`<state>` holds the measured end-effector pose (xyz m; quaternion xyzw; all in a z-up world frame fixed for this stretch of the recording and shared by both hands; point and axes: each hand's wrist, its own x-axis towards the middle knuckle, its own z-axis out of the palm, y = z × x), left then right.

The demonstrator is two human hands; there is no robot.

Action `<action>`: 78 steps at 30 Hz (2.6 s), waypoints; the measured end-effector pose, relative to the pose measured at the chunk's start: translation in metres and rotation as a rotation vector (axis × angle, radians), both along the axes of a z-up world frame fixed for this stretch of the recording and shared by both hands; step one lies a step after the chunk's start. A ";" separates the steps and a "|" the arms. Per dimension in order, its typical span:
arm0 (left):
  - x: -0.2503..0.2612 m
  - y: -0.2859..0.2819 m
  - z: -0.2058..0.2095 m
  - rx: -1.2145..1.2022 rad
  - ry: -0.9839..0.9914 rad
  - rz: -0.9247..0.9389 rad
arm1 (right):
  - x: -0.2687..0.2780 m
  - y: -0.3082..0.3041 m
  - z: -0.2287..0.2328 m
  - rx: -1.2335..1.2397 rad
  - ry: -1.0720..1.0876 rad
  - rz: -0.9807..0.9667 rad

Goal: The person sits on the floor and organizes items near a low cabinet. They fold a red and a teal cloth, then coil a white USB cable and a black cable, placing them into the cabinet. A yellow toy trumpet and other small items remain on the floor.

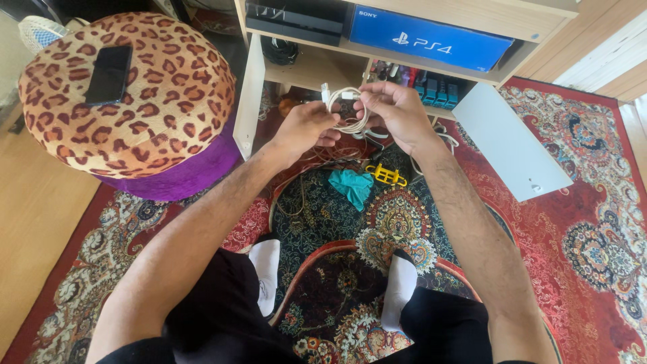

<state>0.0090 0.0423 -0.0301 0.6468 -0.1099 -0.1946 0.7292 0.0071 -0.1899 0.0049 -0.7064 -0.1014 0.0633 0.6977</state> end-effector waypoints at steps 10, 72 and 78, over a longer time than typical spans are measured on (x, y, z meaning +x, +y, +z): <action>0.008 0.023 -0.037 0.006 0.022 0.035 | 0.007 0.015 -0.035 -0.104 0.174 0.042; 0.320 0.009 -0.264 0.296 -0.315 1.022 | 0.349 0.114 -0.284 0.262 0.237 -0.203; 0.325 0.006 -0.266 0.125 -0.396 1.071 | 0.352 0.138 -0.301 0.404 0.186 -0.256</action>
